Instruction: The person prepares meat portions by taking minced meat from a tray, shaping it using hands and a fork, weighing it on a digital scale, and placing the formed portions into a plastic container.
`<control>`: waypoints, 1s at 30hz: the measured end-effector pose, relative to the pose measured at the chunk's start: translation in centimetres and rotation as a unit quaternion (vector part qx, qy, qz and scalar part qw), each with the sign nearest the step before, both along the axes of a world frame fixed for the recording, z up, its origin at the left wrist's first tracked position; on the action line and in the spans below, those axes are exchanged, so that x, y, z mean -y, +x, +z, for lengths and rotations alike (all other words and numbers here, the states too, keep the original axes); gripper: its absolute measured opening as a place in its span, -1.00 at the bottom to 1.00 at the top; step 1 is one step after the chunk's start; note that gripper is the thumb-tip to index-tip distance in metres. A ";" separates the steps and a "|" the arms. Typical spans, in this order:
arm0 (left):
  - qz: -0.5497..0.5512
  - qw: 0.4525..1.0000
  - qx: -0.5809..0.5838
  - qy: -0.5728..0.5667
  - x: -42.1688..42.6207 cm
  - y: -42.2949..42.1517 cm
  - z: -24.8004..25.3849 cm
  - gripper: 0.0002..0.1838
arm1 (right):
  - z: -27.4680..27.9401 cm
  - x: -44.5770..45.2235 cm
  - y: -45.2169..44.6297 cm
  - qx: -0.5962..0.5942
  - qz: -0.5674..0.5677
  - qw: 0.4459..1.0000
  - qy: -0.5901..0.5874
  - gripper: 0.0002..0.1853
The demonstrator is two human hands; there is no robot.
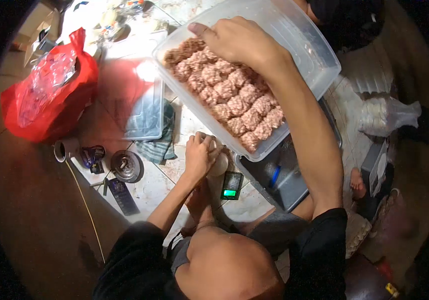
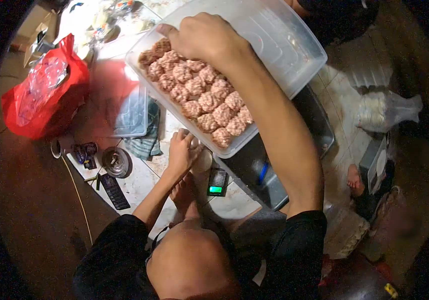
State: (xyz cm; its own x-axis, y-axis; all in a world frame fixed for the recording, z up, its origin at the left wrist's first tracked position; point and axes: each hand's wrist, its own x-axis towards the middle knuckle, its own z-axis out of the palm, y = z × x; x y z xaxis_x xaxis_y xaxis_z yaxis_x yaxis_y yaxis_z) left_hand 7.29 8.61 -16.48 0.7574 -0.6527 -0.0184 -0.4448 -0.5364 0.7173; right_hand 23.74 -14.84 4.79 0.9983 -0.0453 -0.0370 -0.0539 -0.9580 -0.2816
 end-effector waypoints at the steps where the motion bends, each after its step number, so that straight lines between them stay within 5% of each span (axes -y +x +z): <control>1: -0.005 1.000 0.013 0.007 0.3 0.2 -0.2 -0.58 | 0.0 -0.2 -0.5 0.011 -0.013 1.000 -0.005 -0.14; 6: -0.020 0.999 0.026 -0.023 0.2 1.3 -1.9 -0.61 | 5.5 0.4 -9.9 0.344 -0.077 0.936 0.010 -0.63; 9: -0.015 0.989 -0.068 -0.133 -2.4 3.2 1.7 -0.74 | 7.6 1.5 -20.1 0.238 -0.336 0.911 -0.012 -0.70; 11: 0.040 0.958 -0.201 -0.199 -4.7 3.2 3.6 -0.82 | 2.1 3.6 -28.0 0.032 -0.450 0.889 -0.083 -0.68; 12: 0.075 0.921 -0.312 -0.220 -5.8 3.2 5.2 -0.83 | -2.8 3.9 -32.0 -0.036 -0.445 0.894 -0.036 -0.64; 13: 0.084 0.878 -0.391 -0.263 -6.5 3.4 6.2 -0.77 | -5.3 2.5 -33.8 -0.231 -0.452 0.860 -0.052 -0.58; 14: 0.121 0.768 -0.497 -0.386 -6.7 2.9 5.4 -0.69 | -9.9 1.9 -36.7 -0.279 -0.440 0.854 -0.010 -0.53; 16: 0.126 0.668 -0.600 -0.421 -6.6 1.4 5.2 -0.60 | -18.9 0.5 -40.7 -0.205 -0.424 0.881 -0.054 -0.55; 18: 0.173 0.634 -0.655 -0.372 -3.9 -1.0 6.6 -0.55 | -19.4 0.5 -40.2 -0.156 -0.431 0.888 -0.037 -0.60; 22: 0.028 0.501 -0.810 -0.304 0.4 -5.5 9.1 -0.62 | -12.8 1.4 -39.1 -0.098 -0.455 0.885 0.030 -0.76; 25: -0.002 0.474 -0.841 -0.263 3.0 -8.8 9.9 -0.64 | -11.2 4.2 -39.2 -0.022 -0.447 0.893 -0.043 -0.78; 30: 0.008 0.582 -0.766 -0.275 2.8 -9.0 9.6 -0.60 | -16.9 3.6 -40.2 -0.019 -0.446 0.895 0.020 -0.91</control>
